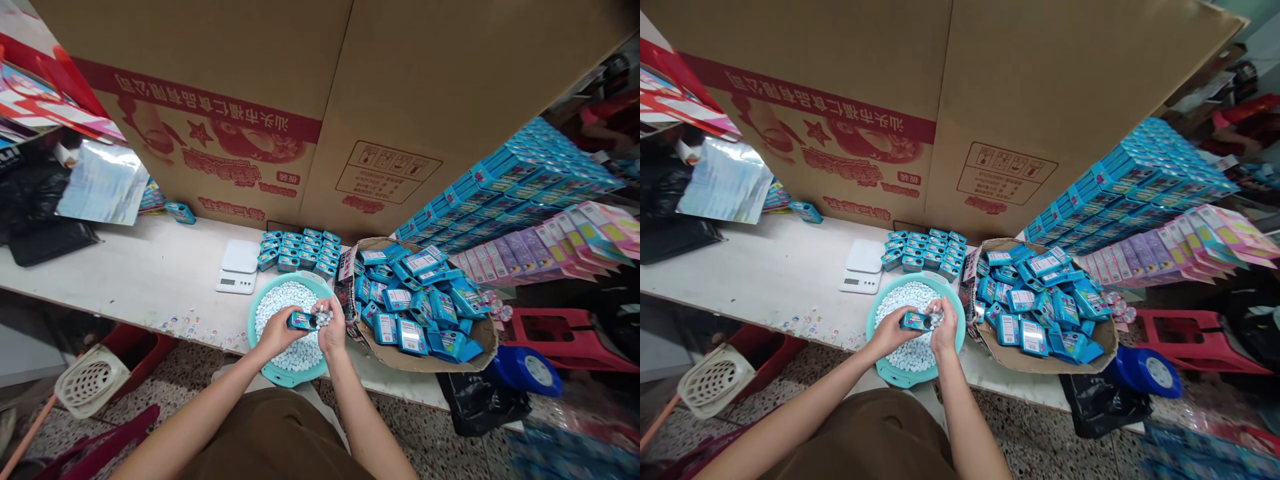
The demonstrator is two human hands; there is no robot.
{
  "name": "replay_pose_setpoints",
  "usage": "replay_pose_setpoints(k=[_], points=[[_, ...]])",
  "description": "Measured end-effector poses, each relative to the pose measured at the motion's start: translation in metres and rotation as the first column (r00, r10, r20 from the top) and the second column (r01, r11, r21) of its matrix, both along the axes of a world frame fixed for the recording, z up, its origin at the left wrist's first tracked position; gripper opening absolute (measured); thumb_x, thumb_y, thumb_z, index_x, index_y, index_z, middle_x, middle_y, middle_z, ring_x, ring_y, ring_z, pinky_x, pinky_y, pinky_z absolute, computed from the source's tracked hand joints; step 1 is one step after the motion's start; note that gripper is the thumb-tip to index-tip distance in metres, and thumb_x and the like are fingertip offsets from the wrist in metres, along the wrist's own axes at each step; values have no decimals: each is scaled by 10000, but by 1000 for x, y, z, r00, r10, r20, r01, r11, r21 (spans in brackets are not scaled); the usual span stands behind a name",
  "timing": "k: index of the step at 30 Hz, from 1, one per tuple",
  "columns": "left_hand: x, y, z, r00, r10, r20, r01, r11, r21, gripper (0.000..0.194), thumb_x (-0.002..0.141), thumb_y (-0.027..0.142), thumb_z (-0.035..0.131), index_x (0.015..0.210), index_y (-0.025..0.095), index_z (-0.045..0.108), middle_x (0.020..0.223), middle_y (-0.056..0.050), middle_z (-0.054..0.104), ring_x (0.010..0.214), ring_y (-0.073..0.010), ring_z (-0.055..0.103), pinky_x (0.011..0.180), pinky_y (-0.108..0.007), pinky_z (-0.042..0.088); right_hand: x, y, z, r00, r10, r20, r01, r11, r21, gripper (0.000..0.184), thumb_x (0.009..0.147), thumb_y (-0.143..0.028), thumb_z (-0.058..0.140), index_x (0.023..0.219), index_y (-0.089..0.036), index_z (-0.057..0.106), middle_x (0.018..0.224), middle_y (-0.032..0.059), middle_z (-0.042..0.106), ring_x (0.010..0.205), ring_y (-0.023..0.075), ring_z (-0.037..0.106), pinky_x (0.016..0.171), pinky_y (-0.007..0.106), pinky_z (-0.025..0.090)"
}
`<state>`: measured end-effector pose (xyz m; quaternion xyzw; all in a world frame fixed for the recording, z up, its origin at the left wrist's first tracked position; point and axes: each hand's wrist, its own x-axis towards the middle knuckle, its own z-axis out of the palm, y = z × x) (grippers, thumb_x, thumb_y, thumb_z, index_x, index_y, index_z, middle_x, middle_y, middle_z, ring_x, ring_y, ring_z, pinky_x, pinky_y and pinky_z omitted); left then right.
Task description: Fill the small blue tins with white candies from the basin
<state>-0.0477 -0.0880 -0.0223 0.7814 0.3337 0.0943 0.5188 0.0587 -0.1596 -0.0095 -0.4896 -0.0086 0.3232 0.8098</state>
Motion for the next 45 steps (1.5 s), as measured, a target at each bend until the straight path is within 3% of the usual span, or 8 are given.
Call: replay_pose_setpoints(k=[3,8,13,19,23,28,34,45], points=[[0,0,3,1000,0,-17,0,1000,-14,431,609,228,756,1011,216,600,989,-26,670,930,-232,624,820,-335,471,0,1,2,1000,1,-13,-2,1000,-27,271,779,-420,571,653,-182,538,607,-37,512,558,105,507,589,258,417],[3,-1,15,996,-88,5,85,977,196,429,623,158,738,1024,239,606,1069,-42,649,1030,-251,586,890,-354,434,-1,-1,3,1000,7,14,-7,999,-45,246,775,-417,574,786,-176,618,594,-51,500,545,93,494,557,234,389],[4,-1,15,996,4,-87,-3,1000,10,449,616,258,758,1033,218,595,1008,-28,671,936,-244,624,808,-334,472,-1,-1,3,999,-29,23,31,997,-70,281,783,-449,550,724,-180,603,635,-32,549,553,104,515,571,252,402],[2,-3,11,999,-42,27,39,991,130,420,624,205,744,1018,244,601,1039,-22,650,994,-231,601,850,-325,454,-1,-1,2,999,-27,37,30,997,-64,351,802,-492,498,677,-178,593,749,9,628,568,114,549,624,286,439],[3,-4,13,1000,23,2,-24,998,56,437,610,229,757,1018,224,600,1041,-30,660,980,-236,614,835,-328,468,0,-1,3,1000,-19,24,22,995,-102,361,821,-500,452,850,-189,632,749,10,634,610,128,578,581,265,427],[4,-7,9,998,64,12,-63,998,-17,440,598,255,759,1008,220,601,1025,-22,672,961,-229,623,830,-321,474,-1,-2,6,993,9,115,3,995,-104,403,830,-512,441,727,-168,621,660,21,625,629,154,595,655,309,457],[4,-10,7,994,109,28,-106,990,-97,430,593,268,762,986,215,595,1008,-20,672,977,-224,614,851,-327,464,0,-2,10,987,6,159,1,999,-42,355,822,-467,473,1076,-233,556,796,-2,618,604,125,562,574,266,421],[4,-7,8,997,65,29,-67,996,65,436,612,225,760,1017,218,599,1083,-43,652,1046,-240,594,905,-352,458,1,-2,7,977,-14,213,41,991,-124,323,833,-455,444,834,-193,634,711,-1,565,573,109,487,570,261,386]])
